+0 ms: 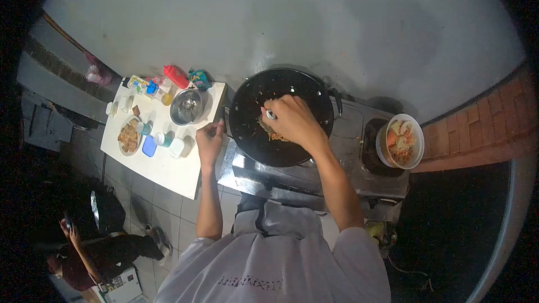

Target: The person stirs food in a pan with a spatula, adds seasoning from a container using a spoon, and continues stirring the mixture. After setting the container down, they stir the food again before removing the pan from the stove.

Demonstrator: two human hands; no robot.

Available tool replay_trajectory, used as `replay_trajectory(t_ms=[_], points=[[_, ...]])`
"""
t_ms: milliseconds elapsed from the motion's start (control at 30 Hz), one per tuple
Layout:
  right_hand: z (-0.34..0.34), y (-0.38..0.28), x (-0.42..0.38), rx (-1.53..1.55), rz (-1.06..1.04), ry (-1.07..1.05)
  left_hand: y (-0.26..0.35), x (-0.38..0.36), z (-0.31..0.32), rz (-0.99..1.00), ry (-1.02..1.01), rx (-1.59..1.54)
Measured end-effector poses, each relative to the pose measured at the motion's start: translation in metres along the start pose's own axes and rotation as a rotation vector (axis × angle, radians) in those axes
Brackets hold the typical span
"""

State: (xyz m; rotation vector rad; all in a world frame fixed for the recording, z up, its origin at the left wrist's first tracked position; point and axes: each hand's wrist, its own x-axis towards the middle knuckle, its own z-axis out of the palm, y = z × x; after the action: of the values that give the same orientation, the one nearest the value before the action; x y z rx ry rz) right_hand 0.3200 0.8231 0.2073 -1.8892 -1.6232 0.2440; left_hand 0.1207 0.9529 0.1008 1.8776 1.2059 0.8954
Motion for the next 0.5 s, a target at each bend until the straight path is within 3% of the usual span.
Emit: replay_trajectory(t_ms=[100, 267, 333, 400, 500], points=[[-0.003, -0.021, -0.015, 0.149, -0.068, 0.150, 0.000, -0.003, -0.002, 0.017, -0.007, -0.013], [0.027, -0.007, -0.004, 0.053, 0.021, 0.135, 0.002, -0.002, -0.003, 0.025, -0.007, 0.027], [0.009, 0.003, -0.007, -0.014, 0.088, 0.076, 0.003, -0.007, -0.003, 0.033, -0.002, 0.023], [-0.011, 0.009, -0.019, 0.080, 0.093, 0.166, 0.004, -0.005, -0.003, 0.037, 0.017, 0.019], [-0.049, 0.008, -0.028, -0.012, 0.186, 0.236, 0.004, -0.006, -0.001, 0.064, 0.044, 0.035]])
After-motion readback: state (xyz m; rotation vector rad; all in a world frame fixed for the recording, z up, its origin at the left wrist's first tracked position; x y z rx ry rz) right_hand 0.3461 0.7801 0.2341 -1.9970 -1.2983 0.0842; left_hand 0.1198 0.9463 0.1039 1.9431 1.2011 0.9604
